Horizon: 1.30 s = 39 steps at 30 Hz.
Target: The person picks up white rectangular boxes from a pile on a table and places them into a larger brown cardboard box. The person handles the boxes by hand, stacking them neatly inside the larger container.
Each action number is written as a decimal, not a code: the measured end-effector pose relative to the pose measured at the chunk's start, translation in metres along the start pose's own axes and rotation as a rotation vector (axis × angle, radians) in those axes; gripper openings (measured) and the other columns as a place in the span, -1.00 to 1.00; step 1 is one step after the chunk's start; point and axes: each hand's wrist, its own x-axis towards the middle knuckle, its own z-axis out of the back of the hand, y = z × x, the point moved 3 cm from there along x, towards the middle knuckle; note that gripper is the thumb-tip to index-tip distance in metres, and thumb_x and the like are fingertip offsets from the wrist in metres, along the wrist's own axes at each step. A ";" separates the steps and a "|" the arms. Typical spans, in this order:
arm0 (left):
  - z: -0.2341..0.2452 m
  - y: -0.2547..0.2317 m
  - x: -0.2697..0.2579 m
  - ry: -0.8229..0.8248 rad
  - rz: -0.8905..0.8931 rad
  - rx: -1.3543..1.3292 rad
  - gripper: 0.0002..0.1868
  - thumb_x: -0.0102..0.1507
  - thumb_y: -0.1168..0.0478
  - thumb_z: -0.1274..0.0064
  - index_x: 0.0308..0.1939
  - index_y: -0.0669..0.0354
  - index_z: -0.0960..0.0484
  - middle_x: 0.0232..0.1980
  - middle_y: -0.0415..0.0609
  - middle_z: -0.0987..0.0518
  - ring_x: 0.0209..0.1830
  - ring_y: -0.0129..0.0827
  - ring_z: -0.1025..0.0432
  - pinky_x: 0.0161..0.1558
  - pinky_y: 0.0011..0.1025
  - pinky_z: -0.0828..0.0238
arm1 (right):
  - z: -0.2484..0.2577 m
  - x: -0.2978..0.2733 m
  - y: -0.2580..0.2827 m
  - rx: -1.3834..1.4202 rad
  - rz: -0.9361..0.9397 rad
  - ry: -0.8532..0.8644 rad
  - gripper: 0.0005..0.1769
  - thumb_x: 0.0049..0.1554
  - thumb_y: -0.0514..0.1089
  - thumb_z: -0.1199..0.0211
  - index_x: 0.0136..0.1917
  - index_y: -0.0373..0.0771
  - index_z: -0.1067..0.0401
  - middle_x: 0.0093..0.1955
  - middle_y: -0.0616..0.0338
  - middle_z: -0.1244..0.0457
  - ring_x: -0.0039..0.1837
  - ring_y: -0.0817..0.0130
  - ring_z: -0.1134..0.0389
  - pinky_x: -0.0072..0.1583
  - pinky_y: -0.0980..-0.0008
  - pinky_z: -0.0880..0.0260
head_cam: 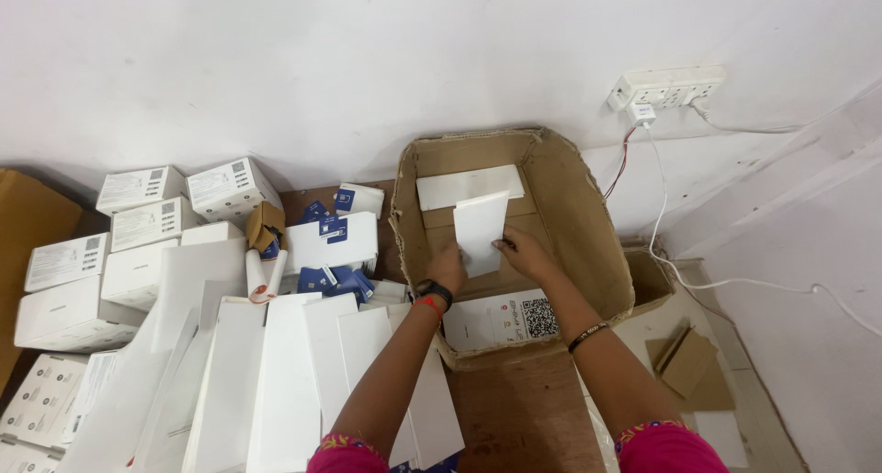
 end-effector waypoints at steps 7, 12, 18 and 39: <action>0.029 -0.008 -0.030 0.131 0.016 0.034 -0.77 0.36 0.22 0.19 0.01 0.15 -0.54 0.03 0.20 -0.64 0.07 0.06 -0.52 0.08 -0.06 -0.43 | -0.009 -0.008 -0.014 -0.210 -0.087 0.170 -0.72 0.28 -0.03 -0.20 0.17 -0.20 -0.51 0.08 -0.02 -0.42 0.09 0.15 -0.44 0.16 0.23 -0.41; 0.049 -0.028 -0.041 0.126 0.044 0.134 -0.74 0.38 0.20 0.20 0.09 0.12 -0.51 0.03 0.23 -0.63 0.07 0.10 -0.51 0.07 -0.02 -0.43 | -0.004 -0.001 -0.023 -0.047 -0.084 0.017 -0.64 0.22 0.01 -0.24 0.19 -0.23 -0.46 0.08 0.04 -0.44 0.08 0.21 -0.44 0.15 0.25 -0.43; 0.114 -0.059 -0.072 -0.461 -0.132 0.266 -0.53 0.23 0.07 -0.10 0.17 0.14 -0.45 0.39 0.19 -0.30 0.43 0.17 -0.21 0.25 0.18 -0.26 | 0.015 0.034 -0.054 0.394 -0.403 0.034 -0.68 0.23 -0.06 -0.28 0.14 -0.34 -0.51 0.00 0.07 -0.39 -0.01 0.32 -0.37 0.06 0.39 -0.45; 0.094 -0.050 -0.073 -0.389 -0.073 0.012 -0.02 -0.05 0.63 0.01 0.47 0.05 -0.25 0.62 0.38 0.30 0.55 0.52 0.18 0.41 0.05 -0.12 | -0.094 0.183 -0.108 0.813 -0.785 -0.125 -0.49 0.39 0.07 -0.01 0.07 -0.48 -0.47 -0.02 -0.09 -0.40 -0.03 0.15 -0.41 0.07 0.24 -0.46</action>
